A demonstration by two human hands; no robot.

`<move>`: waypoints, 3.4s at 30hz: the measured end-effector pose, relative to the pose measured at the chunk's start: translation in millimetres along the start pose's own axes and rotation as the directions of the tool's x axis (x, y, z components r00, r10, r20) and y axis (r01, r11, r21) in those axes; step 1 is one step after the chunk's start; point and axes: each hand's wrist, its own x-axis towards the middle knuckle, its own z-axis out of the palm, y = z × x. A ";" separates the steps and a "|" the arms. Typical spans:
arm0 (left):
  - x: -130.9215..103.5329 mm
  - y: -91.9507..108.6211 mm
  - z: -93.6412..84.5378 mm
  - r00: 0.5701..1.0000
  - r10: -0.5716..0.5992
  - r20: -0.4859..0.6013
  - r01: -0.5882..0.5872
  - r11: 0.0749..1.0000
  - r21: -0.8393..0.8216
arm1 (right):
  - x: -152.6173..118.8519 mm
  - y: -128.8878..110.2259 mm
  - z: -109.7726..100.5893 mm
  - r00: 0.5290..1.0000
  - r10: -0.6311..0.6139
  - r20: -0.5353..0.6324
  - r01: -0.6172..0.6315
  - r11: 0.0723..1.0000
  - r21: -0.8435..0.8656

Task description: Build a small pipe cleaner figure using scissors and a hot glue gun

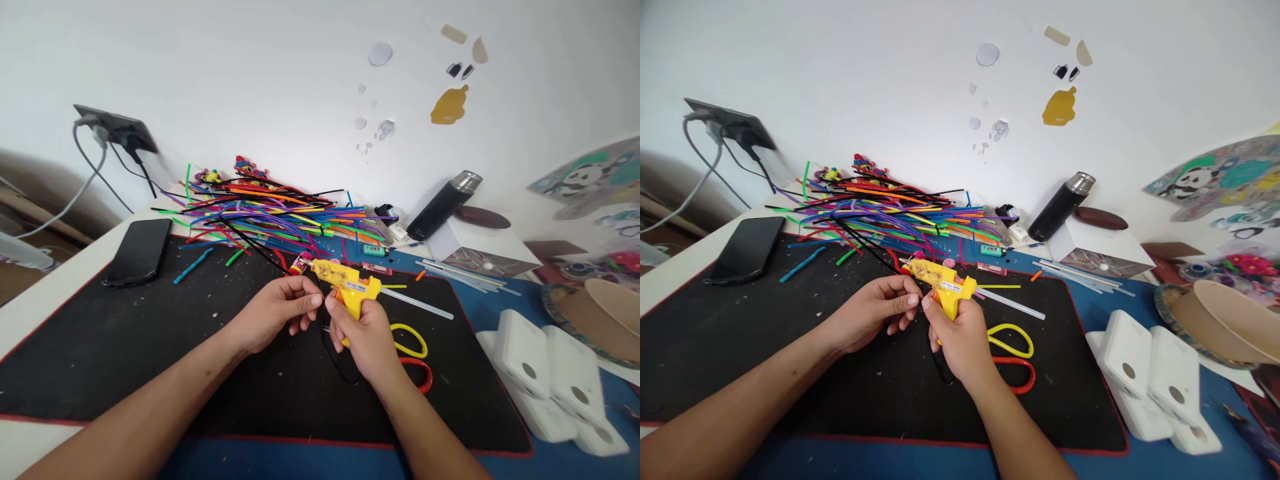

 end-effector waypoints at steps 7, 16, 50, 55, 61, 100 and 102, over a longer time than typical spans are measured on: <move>0.2 0.4 0.4 1.000 0.007 0.012 -0.007 1.000 -0.002 | 0.3 2.1 -0.1 1.000 -0.011 -0.026 0.011 1.000 0.026; -0.8 2.3 2.0 1.000 0.016 0.005 -0.016 1.000 -0.004 | 0.0 2.5 -1.1 1.000 -0.007 -0.004 0.007 0.999 0.046; -1.9 23.9 -20.7 0.993 0.067 -0.093 -0.073 0.996 -0.056 | 3.7 -9.3 -16.3 1.000 0.018 0.023 -0.024 0.963 0.270; -1.1 21.9 -21.5 0.993 0.071 -0.092 -0.078 0.994 -0.081 | 2.4 -9.0 -15.8 0.997 0.024 0.075 -0.041 0.971 0.234; -0.9 23.1 -21.6 0.993 0.073 -0.098 -0.084 0.990 -0.115 | 2.2 -10.0 -15.4 0.996 0.026 0.084 -0.045 0.971 0.234; -1.0 25.8 -18.3 0.995 0.029 -0.092 -0.047 0.979 -0.200 | 2.2 -7.9 -15.9 0.991 0.008 0.135 -0.047 0.957 0.287; -1.3 25.1 -18.1 0.995 0.028 -0.096 -0.044 0.985 -0.167 | 2.4 -8.4 -15.4 0.995 -0.012 0.098 -0.017 0.954 0.299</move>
